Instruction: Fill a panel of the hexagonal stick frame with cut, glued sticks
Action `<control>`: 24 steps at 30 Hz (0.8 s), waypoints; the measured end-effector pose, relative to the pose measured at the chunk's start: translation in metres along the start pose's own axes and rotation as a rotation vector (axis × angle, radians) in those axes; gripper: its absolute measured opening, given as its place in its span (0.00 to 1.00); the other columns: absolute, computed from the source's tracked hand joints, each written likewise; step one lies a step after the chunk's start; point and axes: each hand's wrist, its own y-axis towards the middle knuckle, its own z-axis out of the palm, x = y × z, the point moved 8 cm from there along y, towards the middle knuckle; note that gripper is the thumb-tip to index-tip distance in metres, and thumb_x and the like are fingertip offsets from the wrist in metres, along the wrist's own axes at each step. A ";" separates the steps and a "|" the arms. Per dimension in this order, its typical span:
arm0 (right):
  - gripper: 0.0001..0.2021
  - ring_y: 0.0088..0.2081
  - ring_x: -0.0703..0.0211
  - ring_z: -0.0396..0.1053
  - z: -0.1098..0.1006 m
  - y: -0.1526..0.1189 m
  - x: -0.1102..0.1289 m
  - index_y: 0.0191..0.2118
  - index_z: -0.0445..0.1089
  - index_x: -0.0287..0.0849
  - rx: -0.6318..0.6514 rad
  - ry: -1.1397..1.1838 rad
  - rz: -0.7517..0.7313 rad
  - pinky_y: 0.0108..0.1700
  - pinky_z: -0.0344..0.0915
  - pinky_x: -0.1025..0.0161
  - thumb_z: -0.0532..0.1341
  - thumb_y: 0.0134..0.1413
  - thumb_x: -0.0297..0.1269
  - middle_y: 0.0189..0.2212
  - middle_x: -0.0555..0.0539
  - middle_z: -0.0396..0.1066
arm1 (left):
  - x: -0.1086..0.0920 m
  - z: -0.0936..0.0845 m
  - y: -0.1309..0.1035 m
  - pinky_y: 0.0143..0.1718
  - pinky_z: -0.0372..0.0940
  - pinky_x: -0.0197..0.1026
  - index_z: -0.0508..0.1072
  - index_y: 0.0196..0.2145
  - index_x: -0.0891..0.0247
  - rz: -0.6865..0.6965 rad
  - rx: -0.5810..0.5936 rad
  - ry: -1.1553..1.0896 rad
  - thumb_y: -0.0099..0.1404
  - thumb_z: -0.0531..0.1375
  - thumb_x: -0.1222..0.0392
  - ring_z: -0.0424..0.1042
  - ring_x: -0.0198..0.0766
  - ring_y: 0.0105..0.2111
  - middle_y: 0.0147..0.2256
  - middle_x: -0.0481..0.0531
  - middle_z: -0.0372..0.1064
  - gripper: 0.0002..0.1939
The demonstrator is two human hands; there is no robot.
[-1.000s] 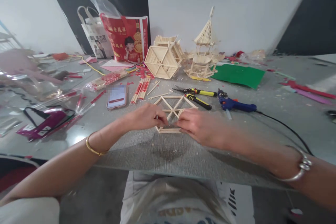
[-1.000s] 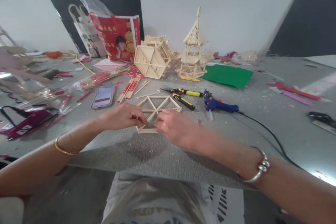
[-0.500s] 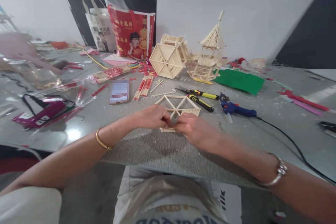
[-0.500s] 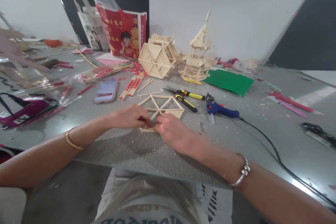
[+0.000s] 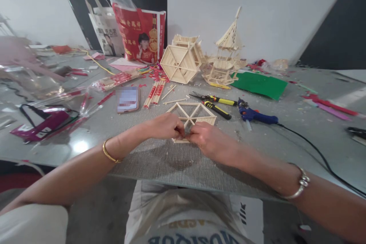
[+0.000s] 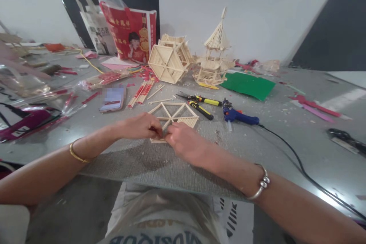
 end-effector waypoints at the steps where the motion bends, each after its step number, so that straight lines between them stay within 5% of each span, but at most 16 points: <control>1: 0.16 0.31 0.58 0.62 0.000 0.000 0.001 0.37 0.74 0.38 0.002 -0.007 -0.003 0.36 0.59 0.60 0.49 0.56 0.21 0.27 0.44 0.69 | 0.000 0.001 0.000 0.26 0.54 0.31 0.78 0.27 0.64 0.002 0.004 -0.001 0.51 0.56 0.70 0.65 0.29 0.24 0.22 0.46 0.72 0.11; 8: 0.14 0.33 0.58 0.64 -0.008 -0.008 -0.003 0.40 0.73 0.38 -0.040 0.045 0.023 0.38 0.61 0.60 0.50 0.58 0.24 0.30 0.44 0.69 | 0.003 -0.004 -0.005 0.29 0.57 0.31 0.78 0.32 0.63 -0.028 -0.031 -0.051 0.55 0.56 0.69 0.68 0.29 0.26 0.27 0.46 0.74 0.12; 13: 0.12 0.36 0.57 0.65 -0.029 -0.023 -0.021 0.40 0.73 0.39 -0.139 0.116 0.105 0.38 0.62 0.60 0.52 0.59 0.26 0.32 0.44 0.70 | 0.002 -0.028 -0.019 0.31 0.59 0.31 0.77 0.37 0.61 -0.010 -0.266 -0.077 0.59 0.57 0.63 0.69 0.30 0.29 0.31 0.48 0.74 0.10; 18: 0.09 0.37 0.57 0.65 -0.027 -0.027 -0.020 0.37 0.73 0.40 -0.097 0.141 0.083 0.40 0.61 0.60 0.55 0.59 0.30 0.32 0.45 0.70 | -0.021 -0.010 -0.023 0.33 0.60 0.32 0.78 0.33 0.59 0.140 -0.243 0.098 0.61 0.57 0.66 0.69 0.30 0.30 0.30 0.47 0.72 0.10; 24: 0.11 0.32 0.59 0.61 -0.012 -0.023 -0.014 0.32 0.73 0.39 -0.048 0.056 0.051 0.35 0.56 0.61 0.54 0.60 0.32 0.28 0.46 0.67 | -0.026 -0.002 -0.022 0.30 0.59 0.33 0.78 0.30 0.59 0.201 -0.277 0.186 0.62 0.56 0.66 0.68 0.31 0.28 0.26 0.47 0.69 0.11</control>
